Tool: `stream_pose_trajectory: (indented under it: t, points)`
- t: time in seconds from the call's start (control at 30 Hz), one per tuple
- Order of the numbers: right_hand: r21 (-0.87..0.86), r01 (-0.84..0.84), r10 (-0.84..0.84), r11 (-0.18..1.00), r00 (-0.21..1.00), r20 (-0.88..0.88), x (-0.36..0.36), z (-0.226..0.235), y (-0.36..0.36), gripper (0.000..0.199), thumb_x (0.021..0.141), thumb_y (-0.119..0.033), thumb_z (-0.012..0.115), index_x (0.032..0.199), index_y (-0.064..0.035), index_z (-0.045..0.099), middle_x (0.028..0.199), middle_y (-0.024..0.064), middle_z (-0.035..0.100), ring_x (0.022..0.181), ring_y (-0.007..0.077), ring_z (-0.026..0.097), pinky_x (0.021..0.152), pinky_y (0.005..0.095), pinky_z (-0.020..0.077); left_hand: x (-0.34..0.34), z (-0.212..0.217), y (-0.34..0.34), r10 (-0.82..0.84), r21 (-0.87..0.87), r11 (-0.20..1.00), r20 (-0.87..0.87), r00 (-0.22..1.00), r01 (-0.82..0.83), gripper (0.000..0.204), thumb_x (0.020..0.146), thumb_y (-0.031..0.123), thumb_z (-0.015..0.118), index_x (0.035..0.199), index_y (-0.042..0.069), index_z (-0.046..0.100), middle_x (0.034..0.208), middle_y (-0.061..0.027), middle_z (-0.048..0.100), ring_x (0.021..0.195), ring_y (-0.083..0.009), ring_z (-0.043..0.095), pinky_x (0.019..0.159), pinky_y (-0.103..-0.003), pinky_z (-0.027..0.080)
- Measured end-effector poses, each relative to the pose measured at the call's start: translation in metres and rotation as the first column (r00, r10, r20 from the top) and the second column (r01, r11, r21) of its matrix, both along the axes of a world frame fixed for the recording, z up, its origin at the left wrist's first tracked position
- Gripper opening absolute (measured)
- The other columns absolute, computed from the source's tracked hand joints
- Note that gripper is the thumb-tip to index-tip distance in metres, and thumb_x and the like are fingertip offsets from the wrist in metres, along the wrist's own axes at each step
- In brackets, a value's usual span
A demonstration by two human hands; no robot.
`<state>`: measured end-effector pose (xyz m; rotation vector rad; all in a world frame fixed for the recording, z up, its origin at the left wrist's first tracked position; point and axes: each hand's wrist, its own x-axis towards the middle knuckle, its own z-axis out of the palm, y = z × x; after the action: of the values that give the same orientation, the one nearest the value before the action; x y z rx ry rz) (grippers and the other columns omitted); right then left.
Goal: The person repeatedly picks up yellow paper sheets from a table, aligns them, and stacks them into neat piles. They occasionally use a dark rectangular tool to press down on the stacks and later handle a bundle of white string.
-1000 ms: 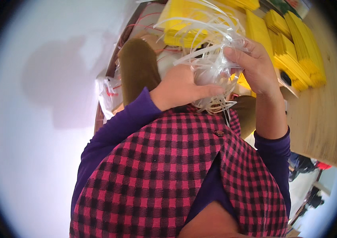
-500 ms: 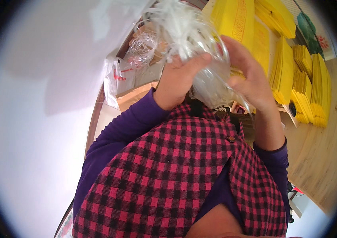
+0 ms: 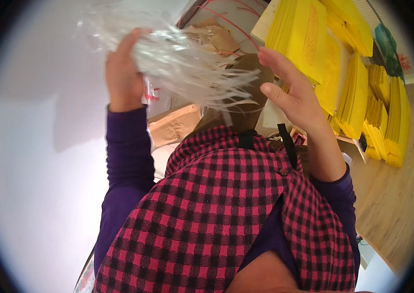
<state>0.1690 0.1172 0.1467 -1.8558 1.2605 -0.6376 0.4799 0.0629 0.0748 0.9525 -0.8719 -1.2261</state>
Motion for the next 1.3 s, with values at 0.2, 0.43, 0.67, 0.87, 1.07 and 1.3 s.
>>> stream_pose_trajectory:
  t: [0.2,0.43,0.67,0.87,1.07,1.3]
  points:
    - [0.238,0.028,-0.041,0.971,0.998,0.048,-0.022,-0.023,0.011,0.050,0.090,-0.026,0.062,0.130,-0.0002,0.048,0.126,0.0118,0.055,0.118,0.0210,0.051,0.102,0.0358,0.0370,0.050,-0.002,0.003,0.148,-0.056,0.987,0.671,0.726,-0.150,0.029,0.085,0.001,0.048,0.105,0.005,0.068,0.095,-0.0111,0.066,0.087,-0.0197,0.061,0.080,-0.030,0.047]
    - [0.344,-0.046,0.021,0.938,0.997,0.078,-0.006,-0.047,-0.004,0.050,0.084,-0.019,0.068,0.128,-0.0013,0.050,0.123,0.0105,0.057,0.113,0.0198,0.055,0.098,0.0335,0.0410,-0.005,-0.064,0.023,-0.256,0.289,0.952,0.560,0.788,0.105,0.035,0.081,0.003,0.051,0.111,0.013,0.065,0.091,-0.0123,0.063,0.083,-0.0268,0.060,0.073,-0.033,0.048]
    - [0.159,-0.003,-0.026,0.987,0.983,0.182,0.060,-0.074,-0.015,0.074,0.076,-0.017,0.076,0.137,-0.0033,0.037,0.128,0.0112,0.051,0.112,0.0179,0.053,0.094,0.0313,0.0437,-0.107,-0.026,0.046,-0.212,0.366,0.905,-0.050,0.976,0.215,0.033,0.087,0.021,0.061,0.118,0.009,0.060,0.107,-0.0134,0.064,0.098,-0.0239,0.059,0.086,-0.033,0.045]
    - [0.628,-0.048,-0.263,0.777,0.881,0.393,0.044,-0.090,-0.034,0.042,0.083,-0.009,0.065,0.123,-0.0019,0.052,0.107,0.0041,0.061,0.091,0.0126,0.059,0.082,0.0282,0.0483,-0.071,-0.038,0.017,-0.361,0.134,0.932,0.412,0.837,0.337,0.043,0.089,0.038,0.059,0.112,0.001,0.062,0.104,-0.0112,0.065,0.099,-0.0210,0.060,0.087,-0.033,0.045]
    - [0.709,-0.112,-0.333,0.696,0.825,0.457,0.026,-0.102,-0.035,0.028,0.085,-0.009,0.062,0.112,-0.0002,0.059,0.098,0.0038,0.064,0.089,0.0130,0.060,0.083,0.0288,0.0478,-0.015,-0.153,-0.030,-0.143,0.306,0.944,0.715,0.684,-0.123,0.038,0.087,0.037,0.059,0.103,0.003,0.066,0.098,-0.0163,0.066,0.094,-0.0271,0.061,0.083,-0.035,0.046]
    - [0.750,-0.098,-0.356,0.654,0.835,0.419,0.008,-0.110,-0.038,0.031,0.084,-0.014,0.065,0.111,0.0000,0.057,0.100,0.0058,0.062,0.091,0.0154,0.060,0.082,0.0309,0.0485,-0.074,-0.338,-0.097,-0.391,0.412,0.908,0.898,0.200,-0.080,0.037,0.079,0.029,0.058,0.104,0.002,0.063,0.106,-0.0231,0.063,0.099,-0.0389,0.060,0.086,-0.041,0.048]
